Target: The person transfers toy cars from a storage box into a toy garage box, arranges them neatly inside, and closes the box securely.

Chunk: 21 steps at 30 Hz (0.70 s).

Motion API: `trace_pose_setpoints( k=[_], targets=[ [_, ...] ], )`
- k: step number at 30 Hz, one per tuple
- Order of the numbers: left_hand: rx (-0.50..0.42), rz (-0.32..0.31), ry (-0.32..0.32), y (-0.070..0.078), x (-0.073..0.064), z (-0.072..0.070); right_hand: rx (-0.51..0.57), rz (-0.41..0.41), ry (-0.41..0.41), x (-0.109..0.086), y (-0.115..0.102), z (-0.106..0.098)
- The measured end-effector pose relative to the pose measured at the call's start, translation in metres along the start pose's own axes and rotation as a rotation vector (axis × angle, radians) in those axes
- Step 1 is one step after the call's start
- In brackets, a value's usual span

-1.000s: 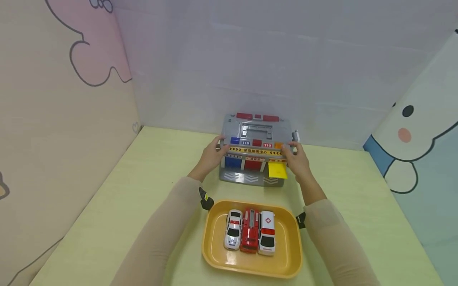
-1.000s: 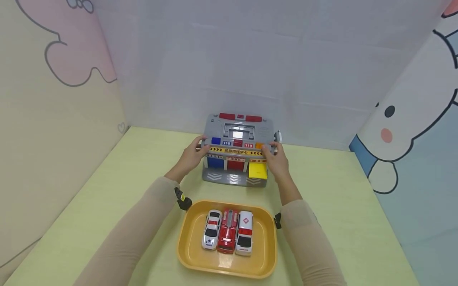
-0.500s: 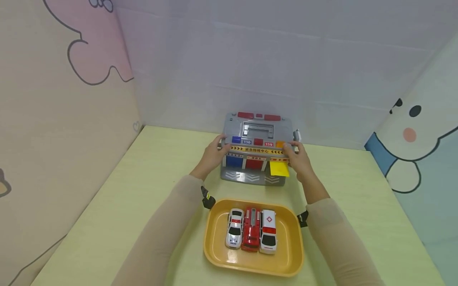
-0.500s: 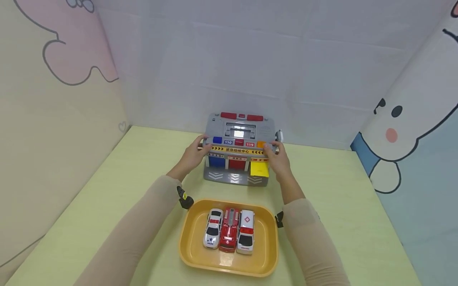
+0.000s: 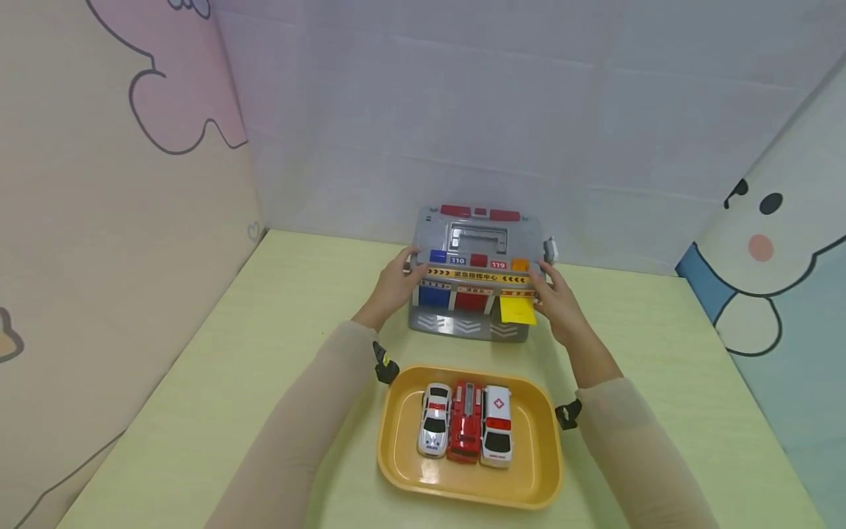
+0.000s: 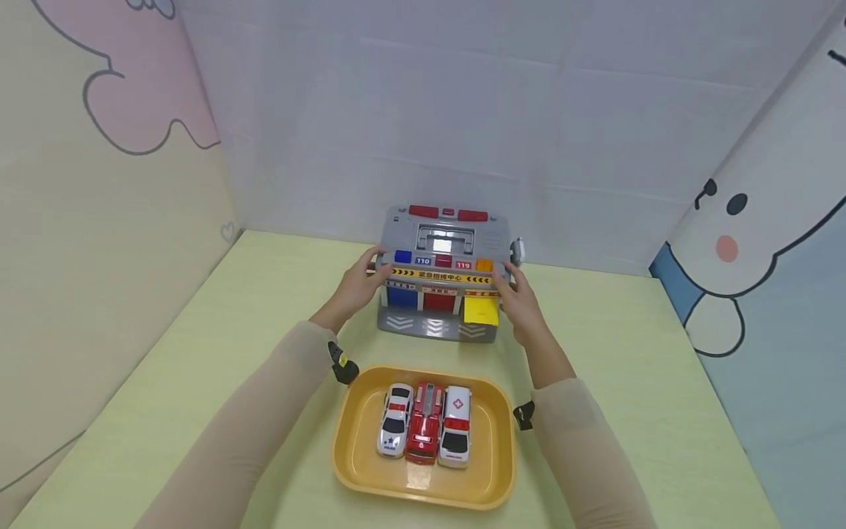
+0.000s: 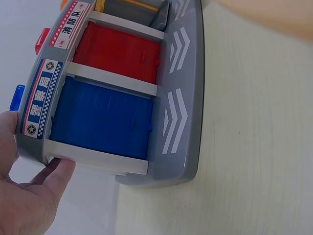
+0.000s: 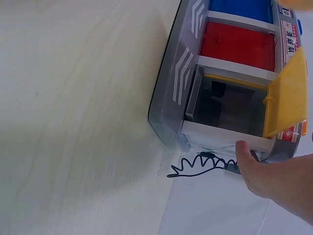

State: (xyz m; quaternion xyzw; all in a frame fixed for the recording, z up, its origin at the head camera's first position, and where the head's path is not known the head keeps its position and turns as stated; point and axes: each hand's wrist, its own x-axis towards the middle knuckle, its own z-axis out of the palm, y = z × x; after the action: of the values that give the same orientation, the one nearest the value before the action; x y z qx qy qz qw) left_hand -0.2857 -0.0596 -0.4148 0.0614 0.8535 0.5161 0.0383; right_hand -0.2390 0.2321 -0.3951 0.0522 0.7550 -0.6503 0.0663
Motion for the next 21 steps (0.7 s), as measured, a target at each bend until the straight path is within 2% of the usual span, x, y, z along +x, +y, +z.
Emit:
trace_pose_setpoints(
  k=[7, 14, 21],
  targets=[
    [0.008, -0.005, 0.001, 0.001, 0.000, 0.000, -0.008, -0.005, -0.001, -0.007, 0.002, -0.002],
    [0.008, -0.001, -0.009, 0.001, 0.001, 0.001, -0.015, -0.006, 0.005, -0.023, 0.000, -0.005],
    [0.015, -0.005, -0.005, 0.000, 0.004, 0.002, -0.115, -0.037, 0.027, -0.035, 0.001, -0.006]
  ],
)
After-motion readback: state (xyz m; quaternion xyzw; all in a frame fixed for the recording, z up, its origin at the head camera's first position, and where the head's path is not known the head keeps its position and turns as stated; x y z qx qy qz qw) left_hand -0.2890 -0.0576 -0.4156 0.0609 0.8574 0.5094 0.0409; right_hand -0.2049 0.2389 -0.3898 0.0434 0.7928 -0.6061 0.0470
